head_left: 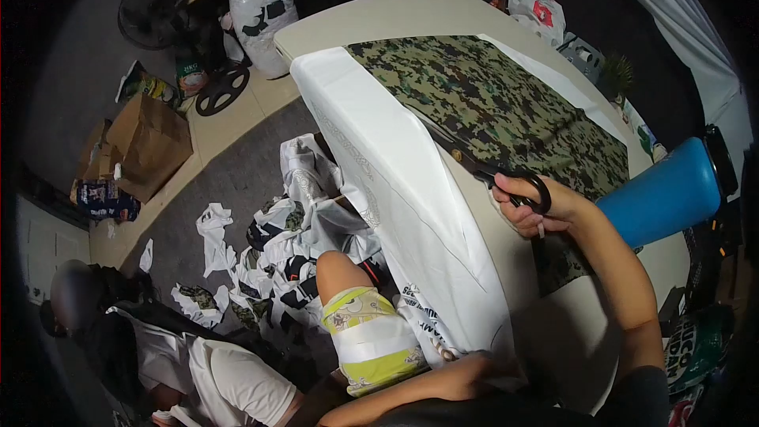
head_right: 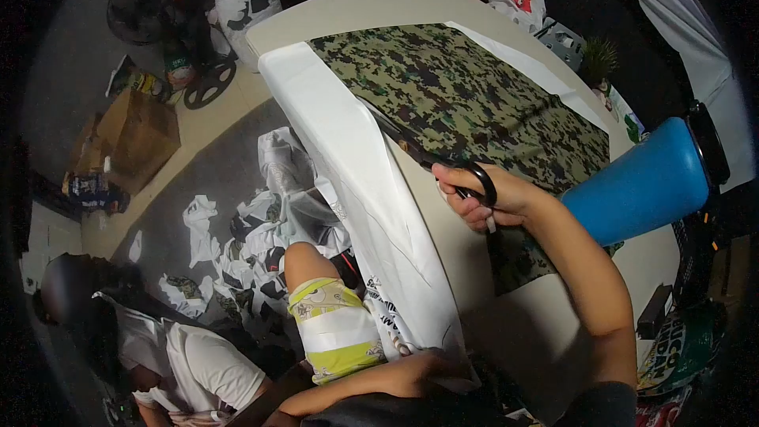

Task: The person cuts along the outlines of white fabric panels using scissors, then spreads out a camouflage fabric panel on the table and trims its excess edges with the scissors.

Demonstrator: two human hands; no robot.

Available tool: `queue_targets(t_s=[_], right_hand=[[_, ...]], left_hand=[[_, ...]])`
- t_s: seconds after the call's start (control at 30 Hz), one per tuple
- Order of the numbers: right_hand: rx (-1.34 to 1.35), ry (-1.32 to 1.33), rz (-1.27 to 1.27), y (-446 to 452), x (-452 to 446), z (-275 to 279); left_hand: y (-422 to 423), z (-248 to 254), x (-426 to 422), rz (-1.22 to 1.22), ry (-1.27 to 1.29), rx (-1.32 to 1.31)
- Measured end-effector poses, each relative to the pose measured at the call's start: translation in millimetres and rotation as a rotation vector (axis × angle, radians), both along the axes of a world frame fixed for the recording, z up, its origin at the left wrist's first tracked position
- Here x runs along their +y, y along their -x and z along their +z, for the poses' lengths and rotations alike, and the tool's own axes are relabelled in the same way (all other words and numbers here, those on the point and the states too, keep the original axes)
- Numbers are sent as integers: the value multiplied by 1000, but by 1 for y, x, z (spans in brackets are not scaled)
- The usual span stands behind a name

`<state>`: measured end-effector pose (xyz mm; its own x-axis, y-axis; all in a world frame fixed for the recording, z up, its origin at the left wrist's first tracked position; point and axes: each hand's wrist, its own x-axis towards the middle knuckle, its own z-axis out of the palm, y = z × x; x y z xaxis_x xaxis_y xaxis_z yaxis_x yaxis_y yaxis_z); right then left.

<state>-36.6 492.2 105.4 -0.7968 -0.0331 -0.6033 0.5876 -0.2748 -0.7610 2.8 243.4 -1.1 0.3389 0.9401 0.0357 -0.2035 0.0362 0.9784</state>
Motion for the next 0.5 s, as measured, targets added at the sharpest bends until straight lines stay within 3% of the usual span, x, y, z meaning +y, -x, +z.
queue_targets(t_s=[0.5], right_hand=[[35, 249, 39, 40, 6, 3]], left_hand=[[-8, -7, 0, 17, -65, -13]])
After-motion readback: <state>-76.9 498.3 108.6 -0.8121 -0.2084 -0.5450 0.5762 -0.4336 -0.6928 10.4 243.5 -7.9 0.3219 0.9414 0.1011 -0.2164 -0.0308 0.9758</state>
